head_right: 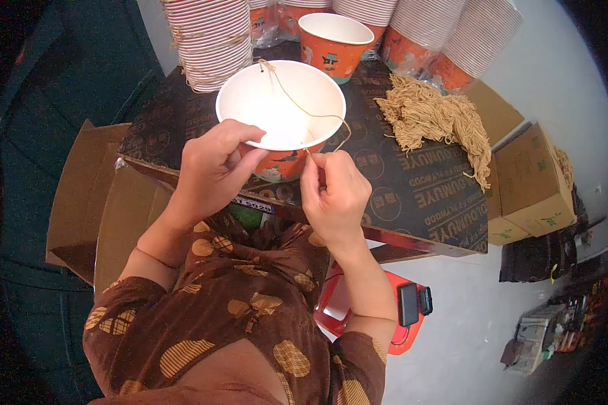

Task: Manually attaching string handles to paper buckets by threading them through holes.

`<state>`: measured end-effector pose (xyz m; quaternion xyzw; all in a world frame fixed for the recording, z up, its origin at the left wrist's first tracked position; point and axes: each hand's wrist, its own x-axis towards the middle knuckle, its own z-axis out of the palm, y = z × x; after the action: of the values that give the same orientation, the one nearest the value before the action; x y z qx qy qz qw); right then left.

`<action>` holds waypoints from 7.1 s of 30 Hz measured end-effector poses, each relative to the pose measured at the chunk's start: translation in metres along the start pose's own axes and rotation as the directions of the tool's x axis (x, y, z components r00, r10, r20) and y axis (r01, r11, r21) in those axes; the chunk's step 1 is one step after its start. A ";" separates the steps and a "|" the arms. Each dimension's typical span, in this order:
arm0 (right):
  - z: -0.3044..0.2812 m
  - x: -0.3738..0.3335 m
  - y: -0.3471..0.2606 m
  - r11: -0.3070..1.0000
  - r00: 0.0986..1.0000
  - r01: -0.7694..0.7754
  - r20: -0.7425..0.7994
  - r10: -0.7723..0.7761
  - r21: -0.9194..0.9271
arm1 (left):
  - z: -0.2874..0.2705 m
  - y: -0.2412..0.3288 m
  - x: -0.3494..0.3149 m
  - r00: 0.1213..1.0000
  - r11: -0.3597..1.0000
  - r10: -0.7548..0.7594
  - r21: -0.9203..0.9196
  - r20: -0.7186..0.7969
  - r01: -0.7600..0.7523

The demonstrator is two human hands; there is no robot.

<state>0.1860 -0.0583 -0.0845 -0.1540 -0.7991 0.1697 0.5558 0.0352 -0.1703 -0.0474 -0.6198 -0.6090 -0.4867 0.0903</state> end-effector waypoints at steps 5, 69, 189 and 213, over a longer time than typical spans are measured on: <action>0.002 0.001 0.001 1.000 1.000 -0.002 0.004 0.002 0.012 | -0.018 0.009 0.015 0.994 1.000 0.026 0.013 -0.105 -0.024; -0.032 0.029 -0.004 0.998 0.980 0.040 0.195 -0.048 0.044 | 0.015 -0.012 0.096 0.674 0.684 0.058 -0.521 0.737 0.511; -0.017 0.047 0.006 0.981 0.978 -0.186 0.103 0.180 0.050 | 0.040 -0.022 0.067 0.923 0.910 0.376 -0.218 0.079 -0.352; -0.018 0.053 0.019 0.997 0.991 -0.070 0.116 0.073 -0.030 | 0.042 -0.018 0.065 0.914 0.892 0.401 -0.254 0.058 -0.375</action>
<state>0.1863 -0.0165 -0.0433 -0.1796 -0.8263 0.1879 0.4996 0.0264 -0.0925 -0.0311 -0.7607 -0.4141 -0.4937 0.0777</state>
